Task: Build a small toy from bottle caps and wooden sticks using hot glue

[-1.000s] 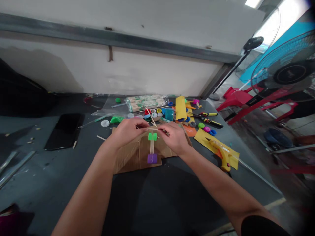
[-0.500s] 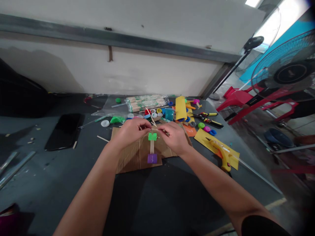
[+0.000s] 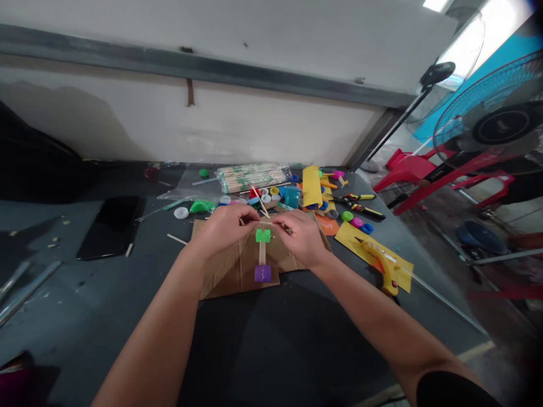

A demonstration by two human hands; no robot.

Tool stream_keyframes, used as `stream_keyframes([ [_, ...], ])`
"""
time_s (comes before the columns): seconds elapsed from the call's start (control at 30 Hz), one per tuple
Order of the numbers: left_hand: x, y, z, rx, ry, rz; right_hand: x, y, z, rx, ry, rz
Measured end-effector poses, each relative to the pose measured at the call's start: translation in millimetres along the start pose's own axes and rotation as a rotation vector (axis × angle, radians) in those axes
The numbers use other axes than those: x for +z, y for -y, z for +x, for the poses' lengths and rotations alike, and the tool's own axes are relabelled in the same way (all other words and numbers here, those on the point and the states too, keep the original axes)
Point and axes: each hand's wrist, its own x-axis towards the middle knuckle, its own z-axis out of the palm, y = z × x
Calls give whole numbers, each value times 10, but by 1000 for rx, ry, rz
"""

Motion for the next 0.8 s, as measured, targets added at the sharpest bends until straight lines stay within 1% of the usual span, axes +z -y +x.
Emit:
stream_keyframes([
  [0.37,7,-45,7,-16,15,20,6,-14,-5,1,-5,-2],
  [0.5,-4,-86,1,-19,-13,-49,-13,18,19,33,-7,19],
  [0.57,-17,-107,2,-41,-25,-118,-52,69,52,88,-16,54],
  [0.63,-30,-108,8,-79,-47,-222,-132,125,87,159,-32,101],
  [0.7,-38,-87,18,-149,-88,-361,-272,149,94,226,-59,129],
  [0.8,-34,-34,41,-306,-149,-619,-611,55,-31,339,-138,93],
])
